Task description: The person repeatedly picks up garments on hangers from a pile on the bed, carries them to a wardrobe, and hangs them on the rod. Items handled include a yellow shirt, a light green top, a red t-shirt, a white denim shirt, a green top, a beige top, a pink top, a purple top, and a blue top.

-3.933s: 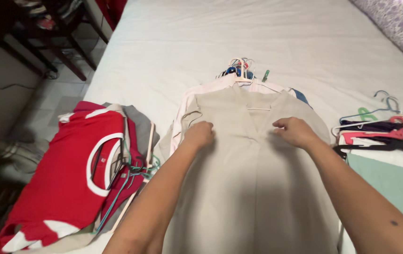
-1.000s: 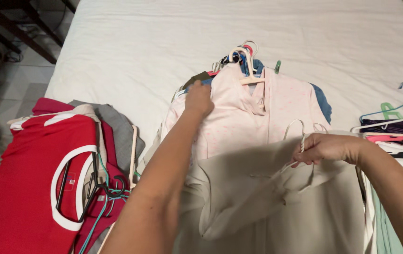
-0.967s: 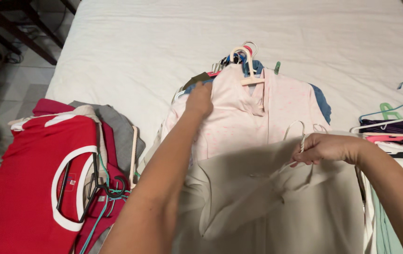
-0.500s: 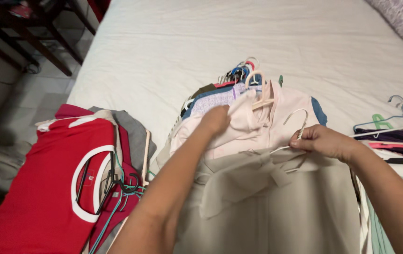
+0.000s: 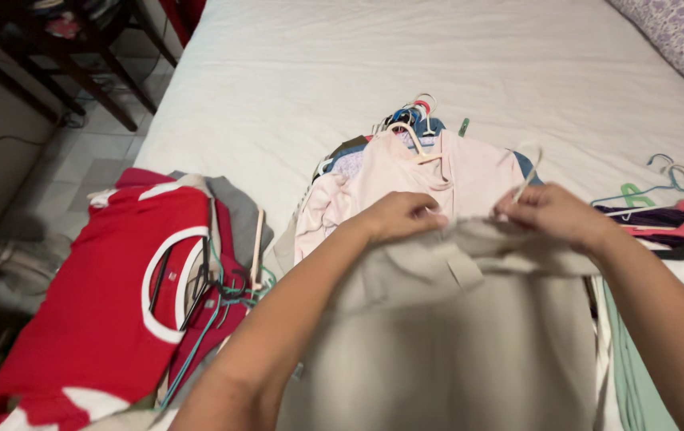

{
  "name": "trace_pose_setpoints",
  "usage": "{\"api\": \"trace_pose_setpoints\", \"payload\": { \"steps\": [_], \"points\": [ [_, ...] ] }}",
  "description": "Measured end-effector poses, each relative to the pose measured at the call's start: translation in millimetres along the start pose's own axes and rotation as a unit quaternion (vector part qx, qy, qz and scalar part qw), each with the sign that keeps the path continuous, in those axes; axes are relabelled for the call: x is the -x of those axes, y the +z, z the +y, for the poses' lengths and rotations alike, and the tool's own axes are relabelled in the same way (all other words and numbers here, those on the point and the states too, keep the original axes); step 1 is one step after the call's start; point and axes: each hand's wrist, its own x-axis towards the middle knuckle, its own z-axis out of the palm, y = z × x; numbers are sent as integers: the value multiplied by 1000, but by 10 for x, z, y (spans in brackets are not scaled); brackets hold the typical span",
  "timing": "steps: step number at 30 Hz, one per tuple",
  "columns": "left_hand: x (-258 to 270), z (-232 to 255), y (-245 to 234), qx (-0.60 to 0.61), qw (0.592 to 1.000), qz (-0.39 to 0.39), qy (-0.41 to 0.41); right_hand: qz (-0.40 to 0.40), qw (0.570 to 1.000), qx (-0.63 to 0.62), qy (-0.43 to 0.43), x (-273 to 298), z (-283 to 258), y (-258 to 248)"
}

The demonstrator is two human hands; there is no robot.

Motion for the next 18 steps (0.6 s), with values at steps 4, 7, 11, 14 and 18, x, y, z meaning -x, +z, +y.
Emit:
{"api": "trace_pose_setpoints", "payload": {
  "steps": [4, 7, 11, 14, 18],
  "points": [
    [-29, 318, -69, -180, 982, 49, 16, 75, 995, -22, -70, 167, -383, -40],
    [17, 521, -445, -184, 973, 138, 11, 138, 975, 94, -148, 303, -551, -226],
    [295, 951, -1070, -172, 962, 212, -7, 160, 950, 227, -146, 474, -514, -554],
    [675, 1377, -1388, -173, 953, 238, -68, 122, 938, 257, -197, 594, -512, -675],
    [1254, 1897, -1775, -68, 954, 282, -81, 223, 865, 335, -298, 808, -953, -544]
  ]
}}
